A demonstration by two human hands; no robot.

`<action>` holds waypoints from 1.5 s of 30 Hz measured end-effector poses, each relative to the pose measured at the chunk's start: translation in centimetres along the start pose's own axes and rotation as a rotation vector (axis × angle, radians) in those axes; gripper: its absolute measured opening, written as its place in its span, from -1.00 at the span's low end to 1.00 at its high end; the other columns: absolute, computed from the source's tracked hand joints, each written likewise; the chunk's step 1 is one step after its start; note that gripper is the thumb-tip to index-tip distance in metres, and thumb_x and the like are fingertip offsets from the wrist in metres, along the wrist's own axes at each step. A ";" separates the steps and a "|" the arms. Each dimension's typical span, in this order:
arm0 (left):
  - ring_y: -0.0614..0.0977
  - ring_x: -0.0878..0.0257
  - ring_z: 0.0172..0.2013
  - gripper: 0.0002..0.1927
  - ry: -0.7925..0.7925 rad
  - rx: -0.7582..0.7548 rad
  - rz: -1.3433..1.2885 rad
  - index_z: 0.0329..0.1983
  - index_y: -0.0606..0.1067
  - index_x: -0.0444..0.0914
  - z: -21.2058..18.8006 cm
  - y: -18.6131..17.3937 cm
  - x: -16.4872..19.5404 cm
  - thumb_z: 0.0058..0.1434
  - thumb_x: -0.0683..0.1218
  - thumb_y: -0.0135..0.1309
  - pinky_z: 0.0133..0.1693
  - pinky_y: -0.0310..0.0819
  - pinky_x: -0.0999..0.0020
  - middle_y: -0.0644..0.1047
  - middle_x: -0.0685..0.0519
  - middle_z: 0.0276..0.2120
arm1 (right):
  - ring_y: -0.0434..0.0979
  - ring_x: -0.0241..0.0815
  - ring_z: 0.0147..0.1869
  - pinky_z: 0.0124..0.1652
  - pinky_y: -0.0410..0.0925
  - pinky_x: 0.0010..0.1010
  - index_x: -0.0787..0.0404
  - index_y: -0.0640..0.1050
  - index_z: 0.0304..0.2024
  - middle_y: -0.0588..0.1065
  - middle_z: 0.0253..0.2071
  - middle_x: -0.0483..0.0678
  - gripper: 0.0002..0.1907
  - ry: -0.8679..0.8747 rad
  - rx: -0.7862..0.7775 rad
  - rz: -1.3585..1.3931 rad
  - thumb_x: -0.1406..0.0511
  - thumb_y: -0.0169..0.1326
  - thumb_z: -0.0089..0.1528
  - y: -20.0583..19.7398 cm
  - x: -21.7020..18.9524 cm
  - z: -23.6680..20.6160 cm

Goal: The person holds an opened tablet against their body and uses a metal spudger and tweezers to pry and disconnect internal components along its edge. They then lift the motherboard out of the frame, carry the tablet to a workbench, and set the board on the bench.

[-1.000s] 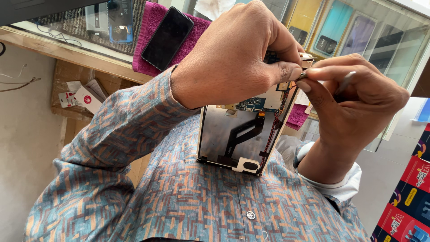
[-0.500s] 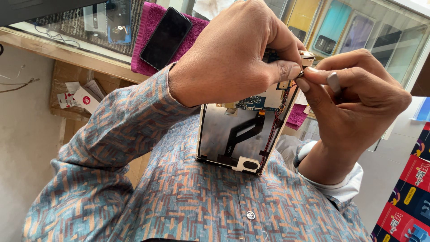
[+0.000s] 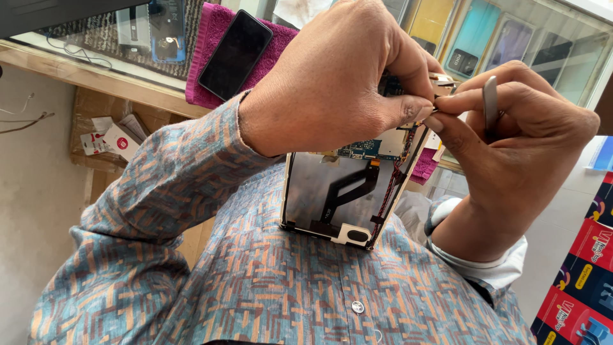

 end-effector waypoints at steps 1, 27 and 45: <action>0.75 0.24 -0.17 -0.92 0.022 0.005 0.011 -0.38 0.66 -0.24 0.0 0.0 0.1 0.02 -0.20 0.32 -0.17 0.60 0.35 0.67 -0.04 -0.38 | 0.36 -0.54 -0.43 -0.46 0.18 -0.74 0.46 0.61 -0.18 0.53 -0.25 -0.02 -0.78 -0.005 -0.014 -0.005 0.53 0.43 0.24 0.0 -0.1 0.1; 0.75 0.32 -0.23 -0.91 -0.069 -0.028 -0.055 -0.35 0.66 -0.22 0.0 0.0 0.0 0.05 -0.18 0.30 -0.19 0.60 0.43 0.68 0.00 -0.34 | 0.16 -0.59 -0.49 -0.53 -0.07 -0.75 0.40 0.55 -0.35 0.45 -0.36 -0.14 -0.77 0.066 -0.005 -0.065 0.48 0.40 0.09 0.4 -1.0 0.8; 0.75 0.27 -0.20 -0.91 0.048 0.021 -0.010 -0.35 0.67 -0.22 -0.1 -0.3 0.0 0.08 -0.14 0.31 -0.14 0.60 0.39 0.67 -0.03 -0.36 | 0.24 -0.58 -0.48 -0.49 0.01 -0.75 0.42 0.56 -0.26 0.50 -0.31 -0.07 -0.80 0.115 -0.030 0.082 0.52 0.36 0.15 0.2 -0.4 0.3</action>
Point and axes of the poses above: each hand's wrist, its own z-axis towards the middle knuckle, its own y-axis out of the palm, x = y × z, the point moved 2 cm from there along z, towards the middle knuckle
